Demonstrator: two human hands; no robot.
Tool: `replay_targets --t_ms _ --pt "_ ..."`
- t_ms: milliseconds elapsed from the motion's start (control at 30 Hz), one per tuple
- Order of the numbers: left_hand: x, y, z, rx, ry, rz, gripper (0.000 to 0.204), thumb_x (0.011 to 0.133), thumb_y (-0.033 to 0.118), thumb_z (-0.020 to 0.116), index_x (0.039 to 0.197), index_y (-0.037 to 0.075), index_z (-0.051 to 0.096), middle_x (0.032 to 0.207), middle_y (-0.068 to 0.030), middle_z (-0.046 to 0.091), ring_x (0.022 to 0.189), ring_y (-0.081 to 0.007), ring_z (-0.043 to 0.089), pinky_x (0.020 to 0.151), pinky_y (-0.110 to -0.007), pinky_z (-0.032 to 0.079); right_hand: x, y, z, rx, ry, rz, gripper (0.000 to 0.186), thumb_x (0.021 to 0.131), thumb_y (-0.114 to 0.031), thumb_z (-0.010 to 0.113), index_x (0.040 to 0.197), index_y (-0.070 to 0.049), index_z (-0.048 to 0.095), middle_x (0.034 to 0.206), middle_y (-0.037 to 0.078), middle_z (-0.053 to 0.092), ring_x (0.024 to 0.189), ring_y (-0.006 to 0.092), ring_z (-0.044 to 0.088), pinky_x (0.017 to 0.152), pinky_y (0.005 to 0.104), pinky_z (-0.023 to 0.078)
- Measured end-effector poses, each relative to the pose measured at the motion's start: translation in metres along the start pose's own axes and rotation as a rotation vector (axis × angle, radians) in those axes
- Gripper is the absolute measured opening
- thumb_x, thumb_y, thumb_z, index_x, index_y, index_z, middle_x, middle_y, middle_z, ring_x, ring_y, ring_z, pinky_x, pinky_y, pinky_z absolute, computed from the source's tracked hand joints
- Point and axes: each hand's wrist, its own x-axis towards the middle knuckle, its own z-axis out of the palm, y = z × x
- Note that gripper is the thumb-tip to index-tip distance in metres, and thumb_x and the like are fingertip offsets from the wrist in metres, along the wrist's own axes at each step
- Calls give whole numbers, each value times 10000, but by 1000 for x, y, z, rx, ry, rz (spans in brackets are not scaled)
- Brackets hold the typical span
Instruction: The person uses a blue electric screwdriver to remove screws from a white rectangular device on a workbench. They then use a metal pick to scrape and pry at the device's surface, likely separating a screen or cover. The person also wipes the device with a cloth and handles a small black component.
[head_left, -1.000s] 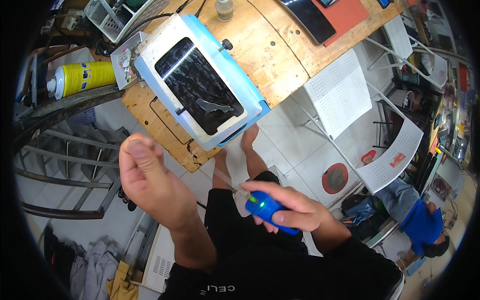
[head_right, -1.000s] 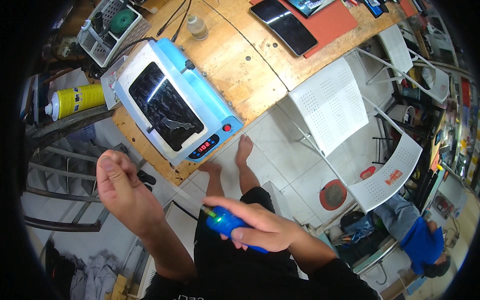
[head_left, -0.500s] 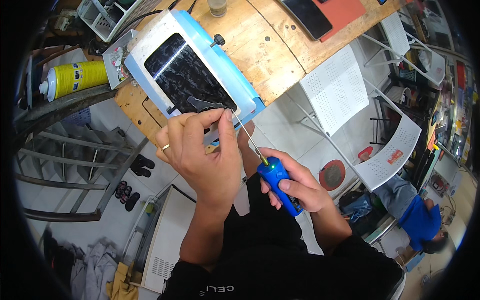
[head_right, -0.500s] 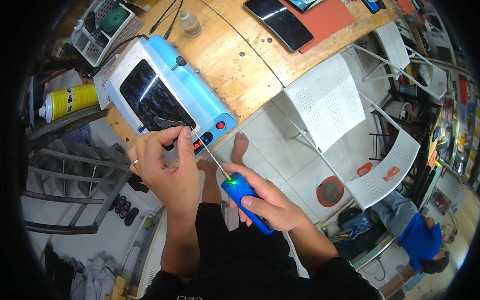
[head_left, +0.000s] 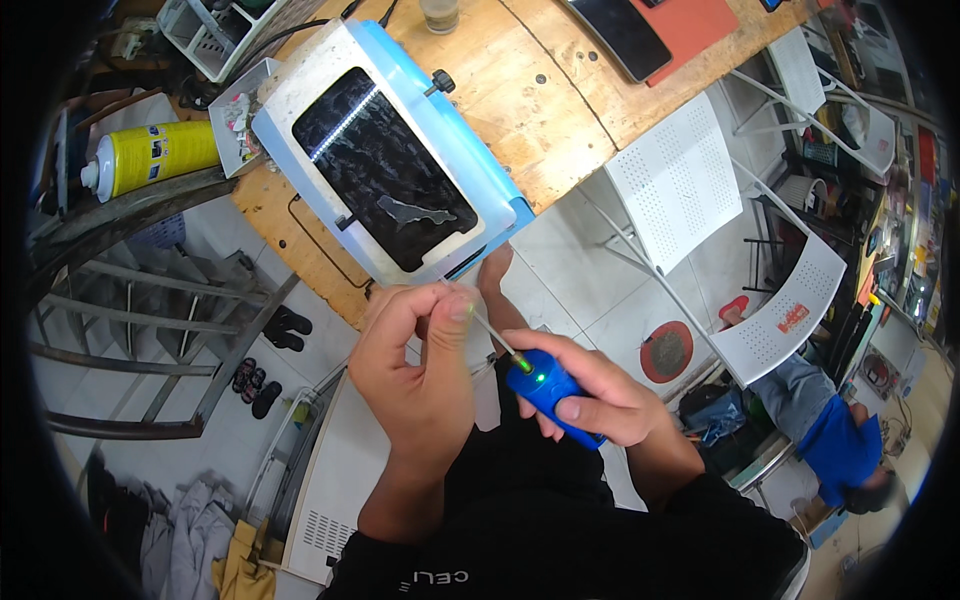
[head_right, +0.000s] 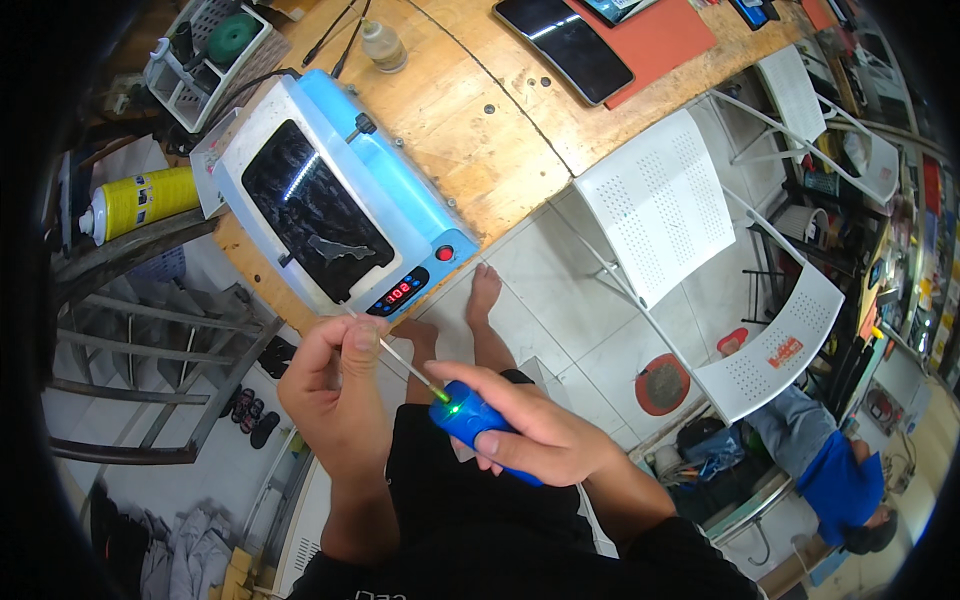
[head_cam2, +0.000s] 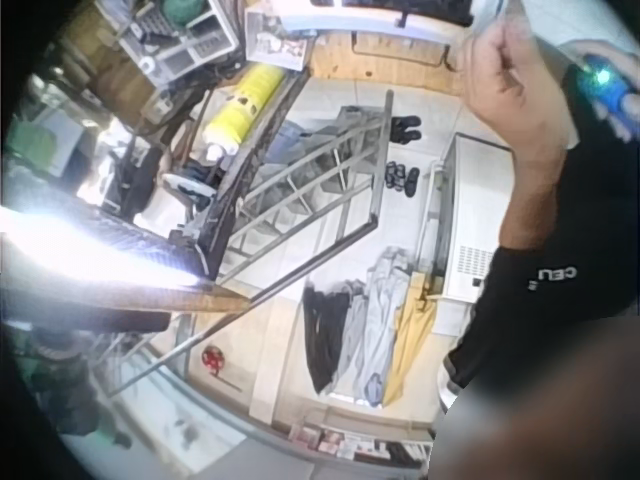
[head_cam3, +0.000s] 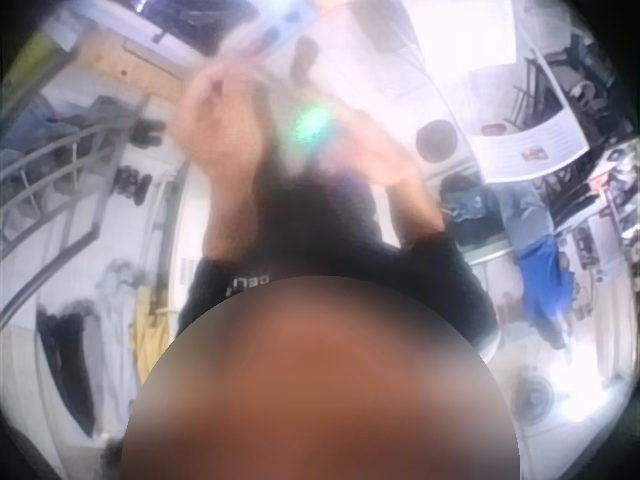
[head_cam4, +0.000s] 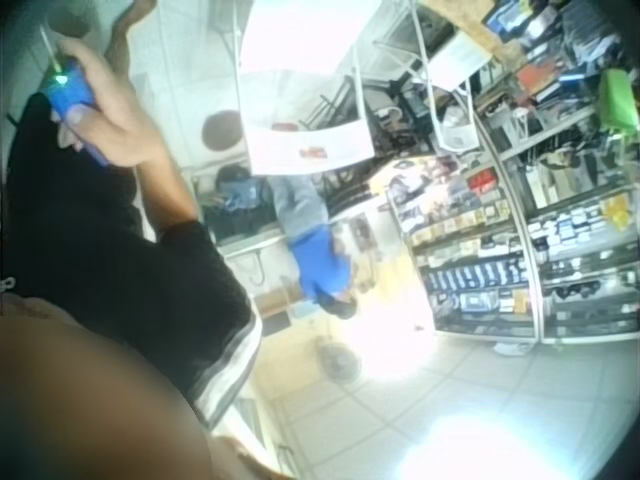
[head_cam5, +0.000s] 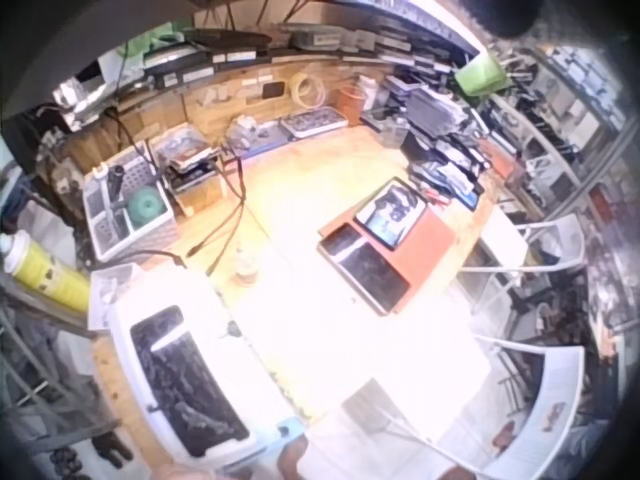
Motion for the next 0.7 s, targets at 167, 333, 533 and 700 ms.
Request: replay_targets --t_ms 167,333,533,700 --pt "26 8 -35 -257 318 -16 190 1083 119 535 947 6 605 889 -27 605 848 -74 527 768 -218 438 5 -7 6 -57 -124 21 687 1044 -295 527 1622 -60 239 1025 102 617 722 150 610 684 282 528" --pt "41 -10 -27 422 259 299 55 948 84 712 923 42 685 880 -41 646 866 -185 545 807 -322 430 23 -5 10 47 42 60 650 1061 -236 494 1629 -77 220 1062 95 585 771 120 598 699 262 522" --pt "42 -28 -13 587 274 348 57 883 94 764 918 85 721 903 -27 668 923 -246 548 872 -377 403 42 5 12 90 57 62 634 1076 -232 496 1627 -78 224 1080 99 572 768 120 603 679 255 525" --pt "43 -26 -17 620 254 343 67 876 105 770 918 94 720 891 -19 656 927 -245 547 871 -384 391 37 5 10 169 94 26 624 1076 -223 498 1625 -83 237 1075 106 582 764 121 618 663 256 532"
